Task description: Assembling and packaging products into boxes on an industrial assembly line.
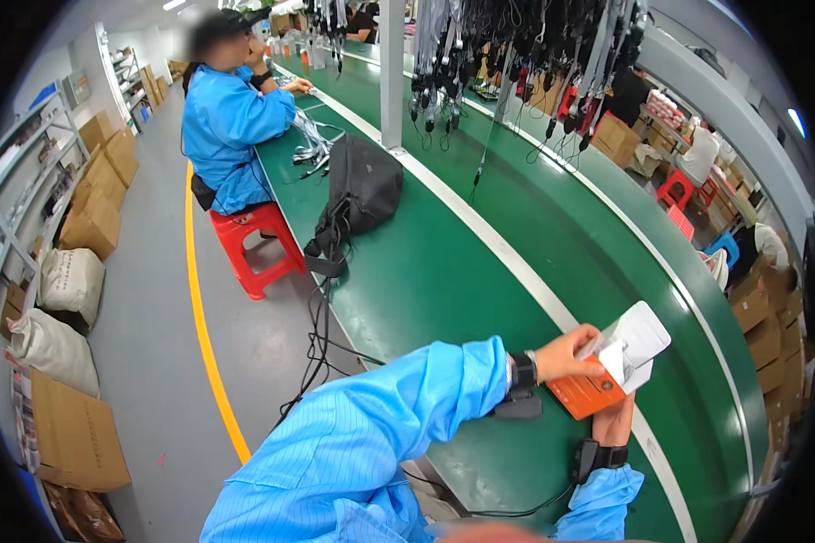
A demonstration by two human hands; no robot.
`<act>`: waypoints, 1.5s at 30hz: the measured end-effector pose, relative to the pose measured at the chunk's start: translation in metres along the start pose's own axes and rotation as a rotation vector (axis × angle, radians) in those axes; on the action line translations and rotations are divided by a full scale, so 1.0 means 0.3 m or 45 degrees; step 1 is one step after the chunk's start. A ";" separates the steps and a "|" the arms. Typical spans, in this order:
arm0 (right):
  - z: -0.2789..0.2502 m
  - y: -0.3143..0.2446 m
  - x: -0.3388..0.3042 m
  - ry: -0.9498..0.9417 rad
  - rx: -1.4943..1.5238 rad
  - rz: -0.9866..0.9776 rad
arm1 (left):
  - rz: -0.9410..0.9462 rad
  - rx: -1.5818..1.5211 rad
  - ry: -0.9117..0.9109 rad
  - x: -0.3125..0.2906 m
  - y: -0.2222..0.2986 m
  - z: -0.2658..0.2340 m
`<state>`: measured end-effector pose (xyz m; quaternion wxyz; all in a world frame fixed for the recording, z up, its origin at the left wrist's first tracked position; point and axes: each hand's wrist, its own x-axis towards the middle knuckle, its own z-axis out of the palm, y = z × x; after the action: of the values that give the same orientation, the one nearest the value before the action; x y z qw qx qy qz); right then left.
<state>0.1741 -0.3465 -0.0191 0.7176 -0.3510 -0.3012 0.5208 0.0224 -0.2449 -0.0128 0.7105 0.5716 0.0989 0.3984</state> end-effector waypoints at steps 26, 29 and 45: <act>0.115 -0.167 -0.156 -0.492 -1.108 -0.609 | 0.434 0.127 -0.126 -0.090 0.048 0.103; 0.129 -0.164 -0.158 -0.434 -1.175 -0.624 | 0.518 0.258 -0.240 -0.114 0.129 0.116; 0.143 -0.151 -0.167 -0.329 -1.195 -0.580 | 0.489 0.458 -0.110 -0.126 0.133 0.127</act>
<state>0.1503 -0.3961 0.0393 0.5355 -0.4928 -0.6559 0.2004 0.0022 -0.2973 0.0233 0.5123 0.7134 0.0274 0.4773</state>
